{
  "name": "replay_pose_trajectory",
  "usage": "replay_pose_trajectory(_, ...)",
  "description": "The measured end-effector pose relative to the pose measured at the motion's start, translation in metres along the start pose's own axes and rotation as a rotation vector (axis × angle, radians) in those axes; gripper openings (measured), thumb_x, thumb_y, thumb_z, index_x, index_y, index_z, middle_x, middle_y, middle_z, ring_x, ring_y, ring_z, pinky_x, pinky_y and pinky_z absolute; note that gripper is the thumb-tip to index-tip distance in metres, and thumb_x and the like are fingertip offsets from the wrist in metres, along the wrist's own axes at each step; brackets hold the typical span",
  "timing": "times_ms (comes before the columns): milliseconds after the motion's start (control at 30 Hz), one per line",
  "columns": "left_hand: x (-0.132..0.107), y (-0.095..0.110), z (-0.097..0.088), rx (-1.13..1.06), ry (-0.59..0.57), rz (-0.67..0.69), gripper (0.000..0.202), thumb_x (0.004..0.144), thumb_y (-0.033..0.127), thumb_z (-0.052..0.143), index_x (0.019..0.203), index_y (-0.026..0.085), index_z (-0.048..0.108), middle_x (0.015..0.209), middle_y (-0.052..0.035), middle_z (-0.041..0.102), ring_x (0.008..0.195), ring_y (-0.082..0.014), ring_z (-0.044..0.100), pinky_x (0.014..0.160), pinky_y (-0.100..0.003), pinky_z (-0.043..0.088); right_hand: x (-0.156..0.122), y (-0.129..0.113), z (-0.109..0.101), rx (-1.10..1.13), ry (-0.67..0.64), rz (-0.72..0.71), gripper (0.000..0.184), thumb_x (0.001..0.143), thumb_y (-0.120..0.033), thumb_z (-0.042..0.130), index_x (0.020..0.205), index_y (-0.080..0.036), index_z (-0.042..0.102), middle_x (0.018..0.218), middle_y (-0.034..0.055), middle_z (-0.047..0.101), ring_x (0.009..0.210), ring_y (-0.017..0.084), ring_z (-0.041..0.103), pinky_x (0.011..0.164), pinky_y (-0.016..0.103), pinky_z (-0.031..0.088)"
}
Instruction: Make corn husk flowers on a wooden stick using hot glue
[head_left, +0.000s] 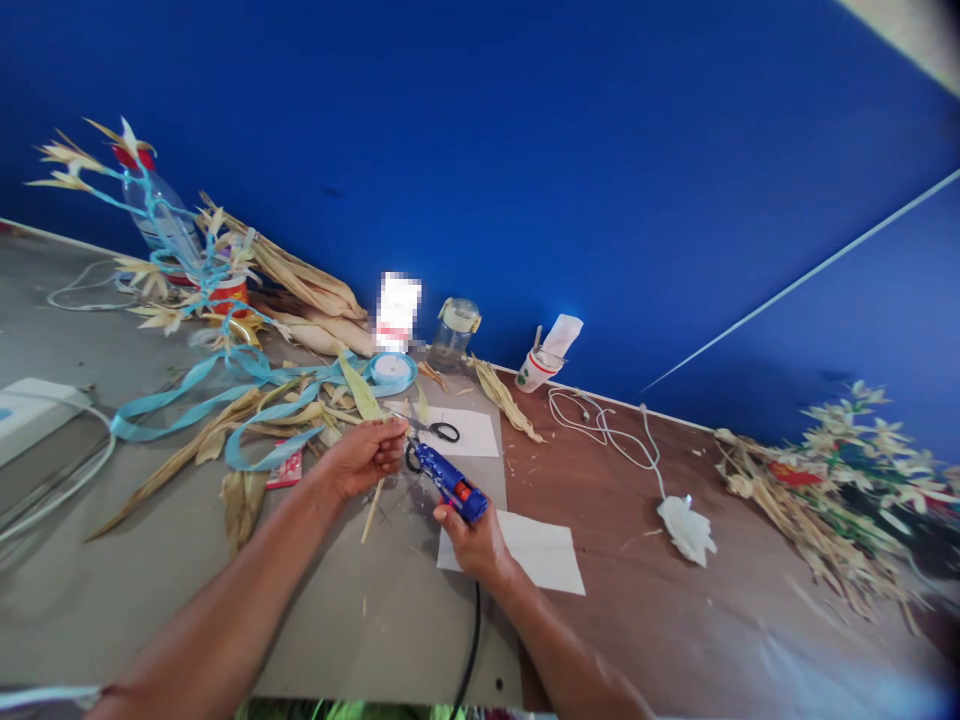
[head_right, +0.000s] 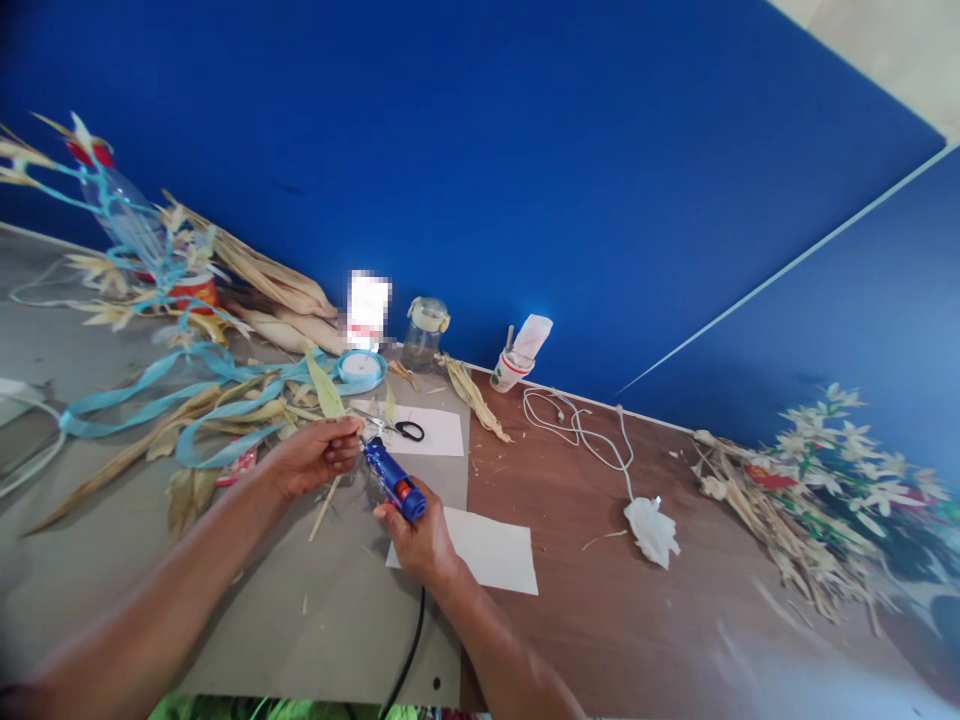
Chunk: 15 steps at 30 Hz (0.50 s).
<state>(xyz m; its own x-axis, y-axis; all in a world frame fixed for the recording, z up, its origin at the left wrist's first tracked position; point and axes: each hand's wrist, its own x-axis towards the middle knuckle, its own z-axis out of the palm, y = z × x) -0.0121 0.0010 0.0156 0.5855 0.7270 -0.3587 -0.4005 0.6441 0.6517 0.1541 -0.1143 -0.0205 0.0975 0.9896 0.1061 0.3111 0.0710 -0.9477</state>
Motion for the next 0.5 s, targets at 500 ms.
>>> replay_pose_trajectory(500, 0.0000, 0.0005, -0.0029, -0.097, -0.053, -0.009, 0.024, 0.080, 0.017, 0.056, 0.061, 0.015, 0.041, 0.050, 0.0085, 0.025, 0.038, -0.0028, 0.023, 0.037, -0.015, 0.025, -0.0033, 0.0030, 0.0011, 0.056, 0.009, -0.009, 0.027, 0.073, -0.041, 0.062, 0.078, -0.015, 0.058, 0.062, 0.0005, 0.054, 0.051, 0.010, 0.044, 0.047, 0.020, 0.039)
